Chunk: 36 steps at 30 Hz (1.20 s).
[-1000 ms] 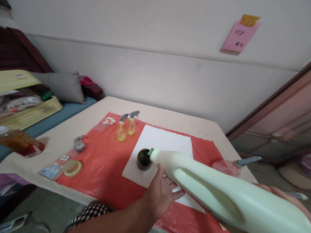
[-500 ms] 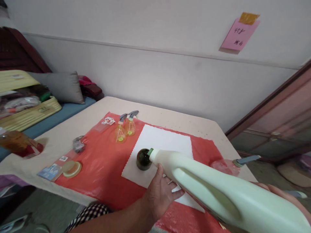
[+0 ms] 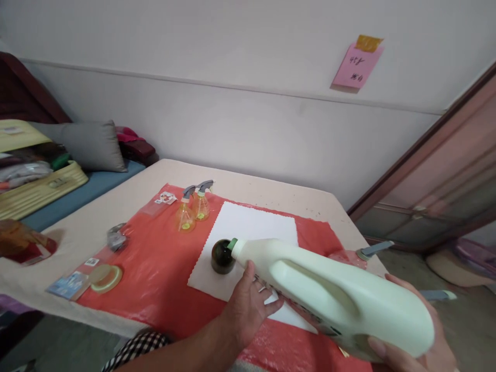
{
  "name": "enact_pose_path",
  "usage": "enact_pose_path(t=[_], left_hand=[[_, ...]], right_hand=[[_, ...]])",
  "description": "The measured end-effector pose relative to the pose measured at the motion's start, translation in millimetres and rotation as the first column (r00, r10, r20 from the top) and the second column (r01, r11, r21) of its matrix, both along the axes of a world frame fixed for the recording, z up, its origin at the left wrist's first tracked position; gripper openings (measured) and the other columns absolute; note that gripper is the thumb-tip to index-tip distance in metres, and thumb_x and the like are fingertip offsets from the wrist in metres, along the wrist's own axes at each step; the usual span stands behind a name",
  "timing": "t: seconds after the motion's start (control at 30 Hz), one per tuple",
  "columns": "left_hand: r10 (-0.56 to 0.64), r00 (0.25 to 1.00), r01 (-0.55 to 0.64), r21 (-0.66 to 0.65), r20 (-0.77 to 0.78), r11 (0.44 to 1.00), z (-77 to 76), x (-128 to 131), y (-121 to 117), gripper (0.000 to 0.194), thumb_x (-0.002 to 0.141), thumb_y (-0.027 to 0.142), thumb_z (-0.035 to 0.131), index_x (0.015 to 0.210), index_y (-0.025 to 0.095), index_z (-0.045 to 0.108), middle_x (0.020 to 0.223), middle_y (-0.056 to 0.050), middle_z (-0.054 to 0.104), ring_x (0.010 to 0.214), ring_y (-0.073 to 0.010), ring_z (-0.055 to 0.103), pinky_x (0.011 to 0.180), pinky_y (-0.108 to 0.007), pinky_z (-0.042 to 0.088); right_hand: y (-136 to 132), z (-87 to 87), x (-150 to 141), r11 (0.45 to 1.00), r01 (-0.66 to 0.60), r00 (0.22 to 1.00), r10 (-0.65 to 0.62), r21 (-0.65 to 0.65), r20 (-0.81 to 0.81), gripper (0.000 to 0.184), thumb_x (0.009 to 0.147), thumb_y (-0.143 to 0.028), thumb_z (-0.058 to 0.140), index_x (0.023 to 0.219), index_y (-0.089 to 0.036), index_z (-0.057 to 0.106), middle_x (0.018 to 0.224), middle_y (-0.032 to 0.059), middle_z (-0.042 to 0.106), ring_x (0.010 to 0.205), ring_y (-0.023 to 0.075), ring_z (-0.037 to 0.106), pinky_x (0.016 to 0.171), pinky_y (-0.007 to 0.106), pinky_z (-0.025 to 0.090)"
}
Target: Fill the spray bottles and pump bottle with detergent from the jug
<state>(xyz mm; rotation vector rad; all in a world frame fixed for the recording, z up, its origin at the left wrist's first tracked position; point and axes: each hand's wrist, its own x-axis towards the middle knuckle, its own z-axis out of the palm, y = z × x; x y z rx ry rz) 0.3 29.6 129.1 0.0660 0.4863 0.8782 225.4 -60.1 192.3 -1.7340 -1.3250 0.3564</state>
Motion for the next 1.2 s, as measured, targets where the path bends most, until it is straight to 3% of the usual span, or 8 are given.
enact_pose_path(t=[0.13, 0.27, 0.4, 0.6, 0.73, 0.87, 0.93, 1.2], left_hand=[[0.012, 0.997, -0.004, 0.097, -0.076, 0.995, 6.2, -2, -4, 0.066, 0.076, 0.057, 0.072, 0.129, 0.03, 0.044, 0.142, -0.008, 0.052, 0.128, -0.0278, 0.05, 0.101, -0.046, 0.044], [0.058, 0.981, 0.002, 0.312, -0.184, 0.95, 22.1, -11, 4, 0.071, 0.069, 0.037, 0.082, 0.128, 0.029, 0.044, 0.132, -0.009, 0.059, 0.123, -0.0273, 0.055, 0.1, -0.044, 0.044], [0.118, 0.962, 0.03, 0.523, -0.247, 0.852, 33.5, -15, 21, 0.093, 0.051, 0.024, 0.092, 0.132, 0.022, 0.044, 0.125, -0.013, 0.064, 0.114, -0.0297, 0.061, 0.099, -0.044, 0.045], [0.07, 0.957, 0.117, 0.599, -0.28, 0.792, 44.0, -11, 28, 0.075, 0.047, 0.023, 0.091, 0.114, 0.014, 0.058, 0.111, -0.013, 0.072, 0.103, -0.0323, 0.067, 0.092, -0.046, 0.052], [0.342, 0.781, 0.104, 0.648, -0.523, 0.754, 47.7, -15, 32, 0.071, 0.053, 0.027, 0.088, 0.114, 0.02, 0.052, 0.108, -0.007, 0.072, 0.098, -0.0262, 0.068, 0.086, -0.039, 0.054], [0.589, 0.249, 0.332, 0.639, -0.769, 0.694, 39.7, -8, 43, 0.068, 0.059, 0.039, 0.085, 0.111, 0.024, 0.045, 0.096, -0.003, 0.069, 0.089, -0.0256, 0.068, 0.079, -0.037, 0.052], [0.601, 0.094, 0.419, 0.579, -0.794, 0.699, 31.8, 0, 48, 0.065, 0.064, 0.042, 0.081, 0.114, 0.025, 0.042, 0.098, -0.004, 0.068, 0.092, -0.0271, 0.067, 0.08, -0.038, 0.051], [0.54, -0.026, 0.41, 0.484, -0.841, 0.773, 0.8, 19, 63, 0.07, 0.07, 0.044, 0.077, 0.124, 0.023, 0.038, 0.114, -0.015, 0.065, 0.107, -0.0353, 0.065, 0.086, -0.045, 0.05]], right_hand=[[7, 10.0, -32, 0.983, 0.139, 0.826, -0.047, 0.123, -0.561, 0.058, 0.082, -0.052, 0.066, 0.136, -0.044, 0.048, 0.137, 0.0036, 0.049, 0.128, 0.0334, 0.05, 0.094, 0.054, 0.055], [25, 13.0, -47, 0.912, 0.318, 0.682, -0.03, 0.26, -0.731, 0.055, 0.074, -0.028, 0.064, 0.128, -0.034, 0.059, 0.134, 0.0034, 0.055, 0.128, 0.0326, 0.05, 0.103, 0.057, 0.049], [48, 2.2, -49, 0.782, 0.564, 0.368, 0.049, 0.265, -0.929, 0.072, 0.051, -0.021, 0.06, 0.122, -0.024, 0.064, 0.12, 0.0054, 0.066, 0.107, 0.0347, 0.064, 0.101, 0.061, 0.048], [72, -20.9, -61, 0.893, 0.396, 0.22, 0.135, 0.215, -0.966, 0.051, 0.05, -0.027, 0.061, 0.101, -0.021, 0.069, 0.097, 0.0041, 0.073, 0.094, 0.0327, 0.068, 0.088, 0.054, 0.057], [83, -32.0, -56, 0.945, 0.281, 0.364, 0.055, 0.165, -0.93, 0.042, 0.058, -0.04, 0.072, 0.095, -0.021, 0.066, 0.1, 0.0063, 0.071, 0.095, 0.0267, 0.067, 0.078, 0.039, 0.059], [80, -48.0, -36, 0.892, 0.426, 0.485, -0.085, 0.15, -0.87, 0.05, 0.065, -0.046, 0.075, 0.108, -0.025, 0.062, 0.113, 0.001, 0.067, 0.1, 0.0157, 0.064, 0.076, 0.023, 0.054], [78, -57.1, -27, 0.899, 0.419, 0.561, -0.15, 0.124, -0.814, 0.045, 0.071, -0.049, 0.072, 0.106, -0.023, 0.062, 0.107, 0.002, 0.067, 0.095, 0.0159, 0.065, 0.075, 0.024, 0.053], [99, -82.7, -23, 0.95, 0.17, 0.934, -0.24, -0.261, -0.265, 0.028, 0.098, -0.038, 0.063, 0.113, -0.014, 0.062, 0.112, 0.0074, 0.061, 0.096, 0.0199, 0.062, 0.084, 0.039, 0.055]])
